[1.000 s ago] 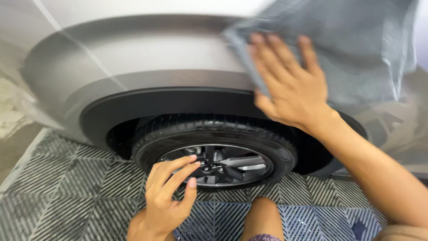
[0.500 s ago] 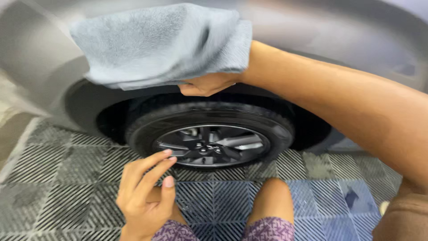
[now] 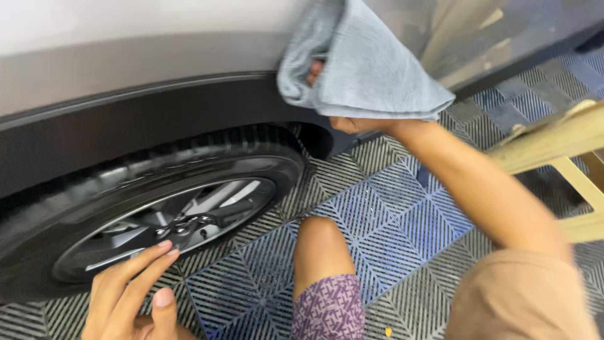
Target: The person applies a liquid from a small blue bottle onto a blue applicator pad and rubs it onto the front hood and bumper of a silver car. After applying the product, the person uses a gray microfiber towel to wipe and buff the treated areas, including the wheel arch and lower bumper.
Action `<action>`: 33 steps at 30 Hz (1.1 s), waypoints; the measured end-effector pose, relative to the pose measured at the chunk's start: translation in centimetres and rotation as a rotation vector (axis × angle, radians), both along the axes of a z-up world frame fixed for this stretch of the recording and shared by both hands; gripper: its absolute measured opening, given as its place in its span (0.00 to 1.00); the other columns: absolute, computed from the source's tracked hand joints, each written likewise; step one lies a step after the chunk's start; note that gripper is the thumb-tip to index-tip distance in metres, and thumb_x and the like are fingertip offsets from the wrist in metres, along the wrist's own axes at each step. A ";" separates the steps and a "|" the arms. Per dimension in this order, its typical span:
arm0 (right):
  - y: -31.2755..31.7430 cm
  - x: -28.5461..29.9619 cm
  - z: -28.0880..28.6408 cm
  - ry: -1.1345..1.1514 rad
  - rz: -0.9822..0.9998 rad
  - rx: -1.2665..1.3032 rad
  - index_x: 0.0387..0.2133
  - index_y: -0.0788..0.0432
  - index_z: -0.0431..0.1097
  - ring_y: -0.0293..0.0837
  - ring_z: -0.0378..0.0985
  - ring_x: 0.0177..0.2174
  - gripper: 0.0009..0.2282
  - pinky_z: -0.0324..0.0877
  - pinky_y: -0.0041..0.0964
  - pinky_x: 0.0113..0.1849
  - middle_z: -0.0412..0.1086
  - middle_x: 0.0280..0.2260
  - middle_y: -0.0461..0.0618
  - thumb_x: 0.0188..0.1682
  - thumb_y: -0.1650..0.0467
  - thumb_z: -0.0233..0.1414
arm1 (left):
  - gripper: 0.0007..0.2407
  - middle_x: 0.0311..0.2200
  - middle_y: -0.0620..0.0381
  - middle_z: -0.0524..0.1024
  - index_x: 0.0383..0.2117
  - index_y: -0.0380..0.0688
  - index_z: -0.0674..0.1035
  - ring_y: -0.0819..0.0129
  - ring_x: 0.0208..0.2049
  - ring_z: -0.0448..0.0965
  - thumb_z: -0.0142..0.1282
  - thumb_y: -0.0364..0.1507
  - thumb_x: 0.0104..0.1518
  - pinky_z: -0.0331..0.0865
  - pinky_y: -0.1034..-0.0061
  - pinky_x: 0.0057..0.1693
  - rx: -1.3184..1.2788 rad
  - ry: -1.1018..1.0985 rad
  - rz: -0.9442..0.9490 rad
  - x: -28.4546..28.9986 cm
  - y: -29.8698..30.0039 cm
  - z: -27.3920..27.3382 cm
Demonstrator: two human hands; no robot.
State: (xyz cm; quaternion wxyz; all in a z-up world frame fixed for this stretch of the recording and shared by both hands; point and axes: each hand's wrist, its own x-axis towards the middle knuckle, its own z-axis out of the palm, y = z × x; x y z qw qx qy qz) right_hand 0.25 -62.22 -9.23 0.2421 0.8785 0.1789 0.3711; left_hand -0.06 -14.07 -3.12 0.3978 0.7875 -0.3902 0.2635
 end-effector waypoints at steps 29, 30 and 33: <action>3.7 -8.9 -24.0 0.219 0.161 1.869 0.72 0.62 0.44 0.54 0.41 0.72 0.34 0.35 0.44 0.68 0.43 0.74 0.57 0.52 0.60 0.43 | 0.18 0.53 0.48 0.78 0.49 0.38 0.79 0.50 0.56 0.76 0.63 0.28 0.50 0.66 0.64 0.61 0.284 0.229 -0.409 -1.4 -13.4 -2.5; 5.1 -10.6 -21.6 0.259 0.348 2.140 0.72 0.61 0.43 0.52 0.40 0.71 0.37 0.36 0.40 0.66 0.42 0.73 0.56 0.49 0.59 0.46 | 0.23 0.56 0.42 0.75 0.53 0.35 0.76 0.45 0.59 0.72 0.64 0.29 0.49 0.64 0.60 0.62 0.300 0.207 -0.436 -1.3 -14.2 -1.4; 9.7 -16.3 -12.5 0.696 0.461 2.636 0.70 0.64 0.48 0.57 0.56 0.62 0.39 0.49 0.49 0.63 0.57 0.65 0.62 0.45 0.57 0.52 | 0.38 0.59 0.31 0.70 0.61 0.25 0.68 0.40 0.61 0.66 0.69 0.35 0.43 0.59 0.57 0.63 0.374 0.171 -0.503 -0.4 -15.9 3.0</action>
